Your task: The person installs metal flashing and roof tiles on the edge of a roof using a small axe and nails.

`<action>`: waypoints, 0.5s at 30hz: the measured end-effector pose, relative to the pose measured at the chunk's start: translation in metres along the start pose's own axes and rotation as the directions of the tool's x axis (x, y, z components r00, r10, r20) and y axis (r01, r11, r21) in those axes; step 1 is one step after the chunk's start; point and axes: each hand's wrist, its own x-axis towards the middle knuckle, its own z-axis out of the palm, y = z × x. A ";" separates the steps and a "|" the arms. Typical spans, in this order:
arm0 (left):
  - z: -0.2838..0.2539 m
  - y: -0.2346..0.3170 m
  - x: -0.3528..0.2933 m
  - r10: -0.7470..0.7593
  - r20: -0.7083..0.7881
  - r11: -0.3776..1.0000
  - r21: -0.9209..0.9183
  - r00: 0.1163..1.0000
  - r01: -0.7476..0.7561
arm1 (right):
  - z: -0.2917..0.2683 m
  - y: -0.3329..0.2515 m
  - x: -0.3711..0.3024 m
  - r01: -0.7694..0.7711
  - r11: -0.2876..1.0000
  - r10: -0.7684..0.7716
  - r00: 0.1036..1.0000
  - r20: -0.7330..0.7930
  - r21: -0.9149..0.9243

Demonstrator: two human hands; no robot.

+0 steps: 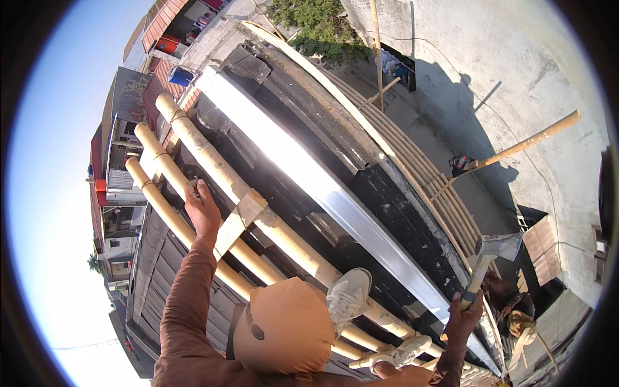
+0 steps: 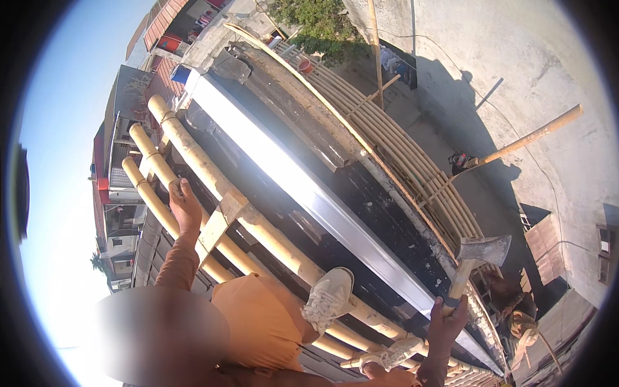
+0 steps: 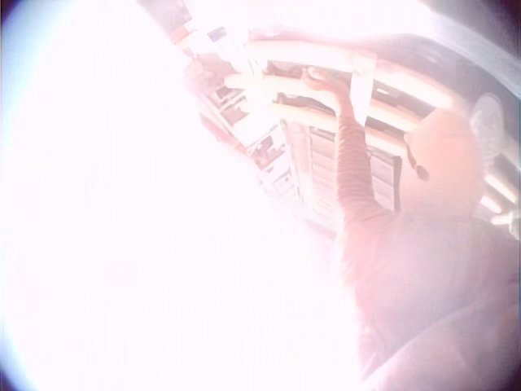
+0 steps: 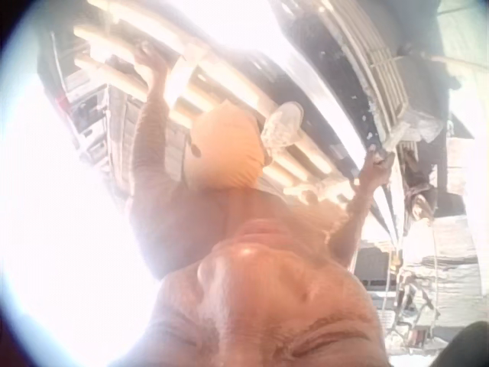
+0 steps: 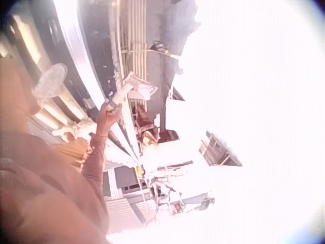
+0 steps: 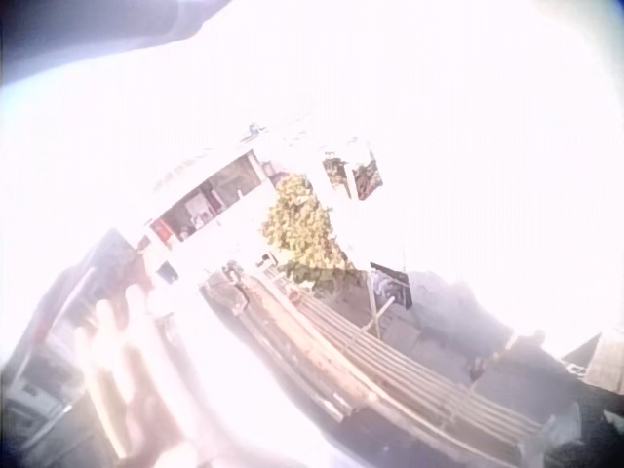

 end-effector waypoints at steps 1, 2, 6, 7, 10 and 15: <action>-0.006 -0.021 -0.012 -0.051 0.027 0.998 0.039 0.998 0.050 | 0.009 -0.011 0.003 0.032 0.999 -0.029 0.996 0.079 -0.035; -0.014 -0.040 -0.023 -0.099 0.052 0.992 0.078 0.994 0.095 | 0.022 -0.023 0.007 0.065 0.996 -0.054 0.986 0.157 -0.064; -0.019 -0.086 -0.050 -0.264 0.140 0.929 0.302 0.954 0.213 | 0.065 -0.075 0.005 0.249 0.966 -0.204 0.905 0.373 -0.075; -0.013 -0.091 -0.057 -0.274 0.164 0.937 0.269 0.948 0.224 | 0.071 -0.089 0.004 0.307 0.945 -0.236 0.880 0.412 -0.115; -0.005 -0.089 -0.063 -0.368 0.117 0.923 0.167 0.923 0.347 | 0.089 -0.126 0.008 0.461 0.871 -0.318 0.791 0.522 -0.167; -0.009 -0.084 -0.058 -0.497 0.219 0.865 0.194 0.839 0.462 | 0.172 -0.214 0.008 0.636 0.770 -0.458 0.615 0.642 -0.060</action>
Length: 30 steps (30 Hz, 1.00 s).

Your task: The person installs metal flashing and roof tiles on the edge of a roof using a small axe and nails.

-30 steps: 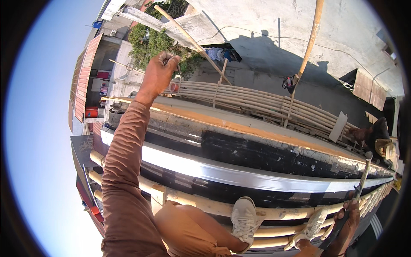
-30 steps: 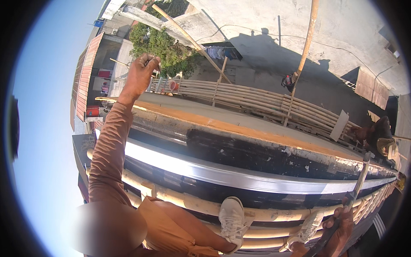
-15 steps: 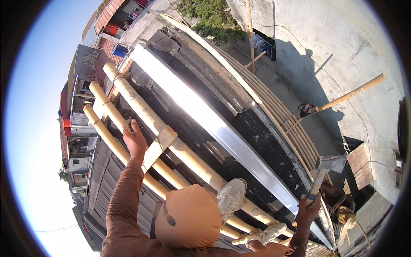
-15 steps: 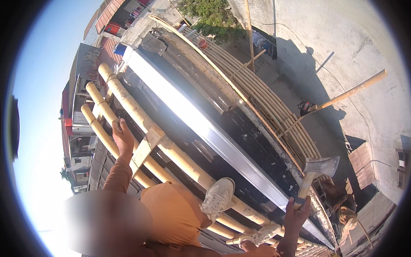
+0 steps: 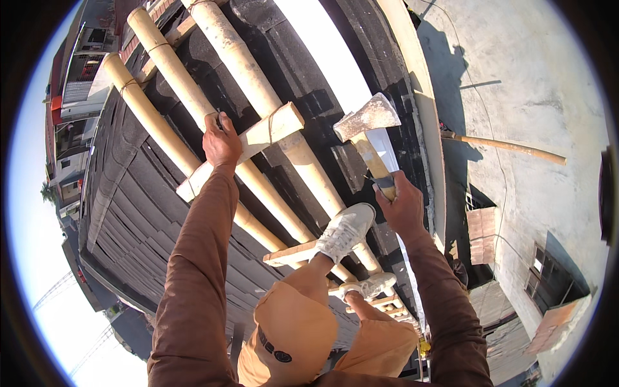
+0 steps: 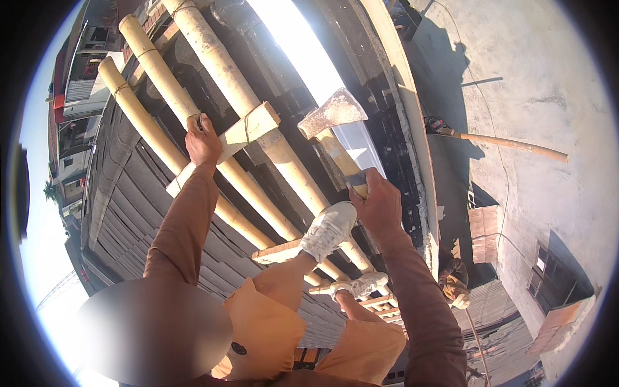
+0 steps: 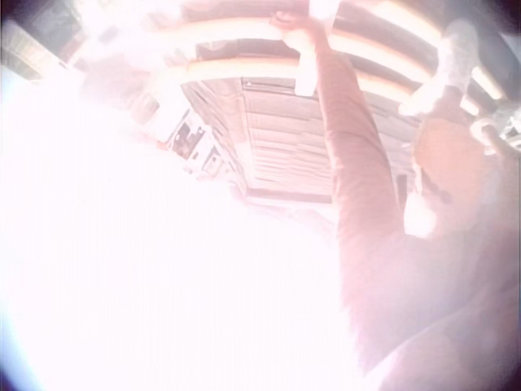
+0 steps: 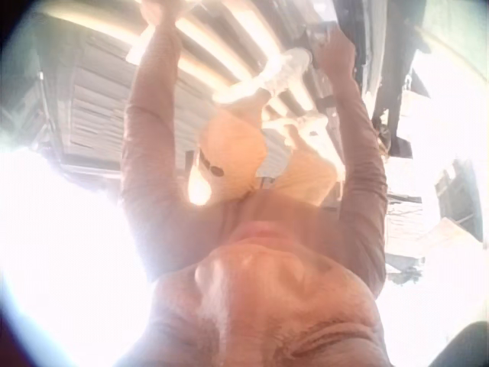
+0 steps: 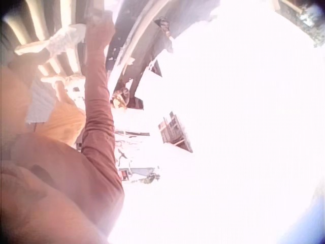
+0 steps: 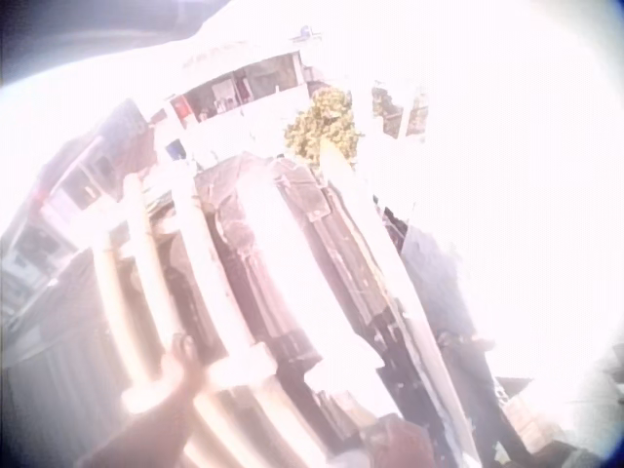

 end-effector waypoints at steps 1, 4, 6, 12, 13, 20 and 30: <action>-0.003 -0.001 0.001 -0.029 0.027 0.999 0.021 0.999 0.028 | 0.011 -0.022 0.024 0.025 1.000 -0.025 1.000 0.013 -0.014; -0.003 0.001 0.003 -0.045 0.050 0.999 0.020 0.998 0.045 | 0.052 -0.081 0.099 0.187 0.982 -0.187 0.982 -0.015 -0.008; -0.006 0.010 0.005 -0.065 0.104 0.998 0.021 0.992 0.063 | 0.080 -0.103 0.139 0.297 0.954 -0.300 0.951 -0.073 -0.049; -0.009 0.004 0.007 -0.075 0.153 0.997 0.020 0.985 0.073 | 0.127 -0.152 0.180 0.277 0.946 -0.258 0.958 0.128 -0.165; -0.010 0.003 0.010 -0.078 0.156 0.997 0.019 0.985 0.076 | 0.133 -0.154 0.183 0.253 0.952 -0.222 0.959 0.179 -0.173; -0.008 -0.002 0.011 -0.057 0.210 0.998 0.005 0.976 0.058 | 0.148 -0.146 0.174 0.313 0.933 -0.298 0.948 0.107 -0.177; -0.014 0.008 0.018 -0.045 0.297 0.998 -0.022 0.954 0.054 | 0.148 -0.140 0.176 0.242 0.950 -0.220 0.967 0.126 -0.195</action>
